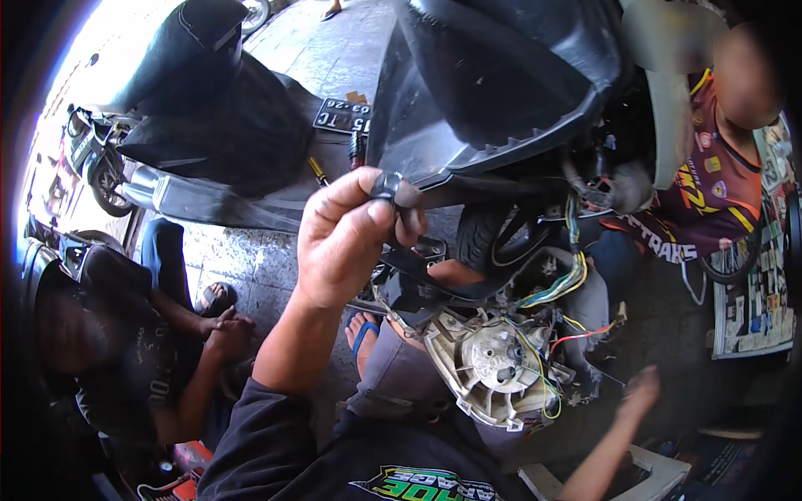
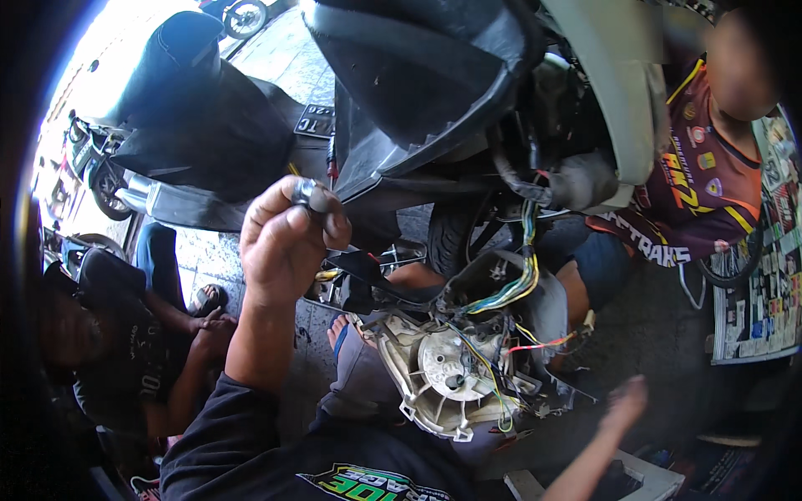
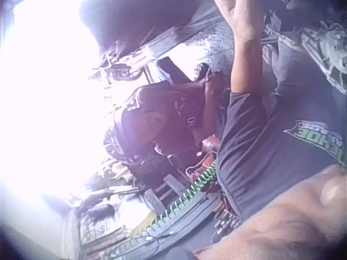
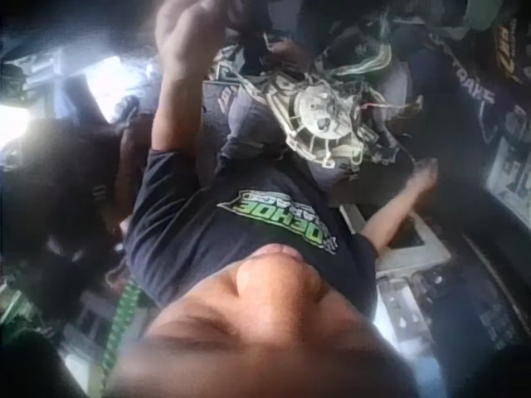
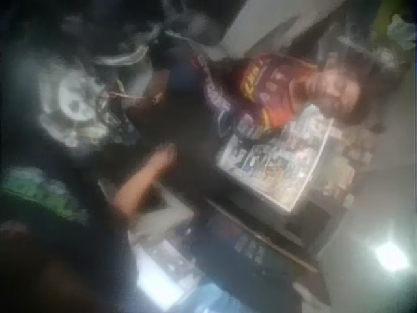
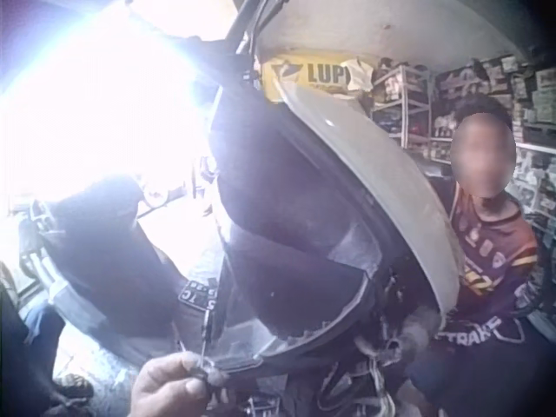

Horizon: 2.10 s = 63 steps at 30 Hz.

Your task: The person works on the wiring of a motorcycle headlight assembly by hand, connecting and disconnecting several wire terminals and using electrical tape to secure connections.

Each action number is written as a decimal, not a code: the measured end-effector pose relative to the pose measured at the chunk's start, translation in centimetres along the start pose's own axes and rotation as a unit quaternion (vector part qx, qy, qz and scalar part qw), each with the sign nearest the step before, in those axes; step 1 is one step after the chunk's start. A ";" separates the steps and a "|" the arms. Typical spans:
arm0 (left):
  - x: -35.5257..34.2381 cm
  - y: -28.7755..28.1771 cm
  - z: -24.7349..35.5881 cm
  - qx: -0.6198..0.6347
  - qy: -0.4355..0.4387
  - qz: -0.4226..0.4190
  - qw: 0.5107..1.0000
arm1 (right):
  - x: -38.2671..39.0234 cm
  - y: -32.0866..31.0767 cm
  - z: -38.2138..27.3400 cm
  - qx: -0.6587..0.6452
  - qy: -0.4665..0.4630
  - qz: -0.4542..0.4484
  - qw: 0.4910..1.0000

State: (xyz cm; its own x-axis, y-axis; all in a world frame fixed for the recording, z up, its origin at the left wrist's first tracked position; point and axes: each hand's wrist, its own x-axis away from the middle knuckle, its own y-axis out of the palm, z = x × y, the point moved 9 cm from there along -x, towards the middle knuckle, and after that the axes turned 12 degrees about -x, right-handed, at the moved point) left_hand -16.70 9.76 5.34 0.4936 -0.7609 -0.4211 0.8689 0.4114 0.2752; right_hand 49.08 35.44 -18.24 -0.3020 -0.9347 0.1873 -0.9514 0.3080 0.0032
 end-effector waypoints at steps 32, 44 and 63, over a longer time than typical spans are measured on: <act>13.2 13.2 2.5 -0.127 0.099 -0.215 0.963 | 38.7 29.6 -17.3 -0.109 0.027 -0.632 0.767; 9.6 8.8 1.6 -0.504 0.152 -0.002 0.850 | 35.3 29.0 -20.1 0.003 -0.152 -0.458 0.876; 8.7 8.1 -0.4 -0.567 0.028 -0.042 0.822 | 35.9 33.3 -13.5 -0.031 0.083 -0.486 0.869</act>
State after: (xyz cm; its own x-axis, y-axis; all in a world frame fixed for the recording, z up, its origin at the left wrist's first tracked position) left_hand -5.36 6.62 3.56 0.4035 -0.7997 -0.4446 0.3605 0.5856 -0.7261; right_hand 7.36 14.52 1.88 0.6613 -0.7214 0.2054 -0.7450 -0.6000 0.2913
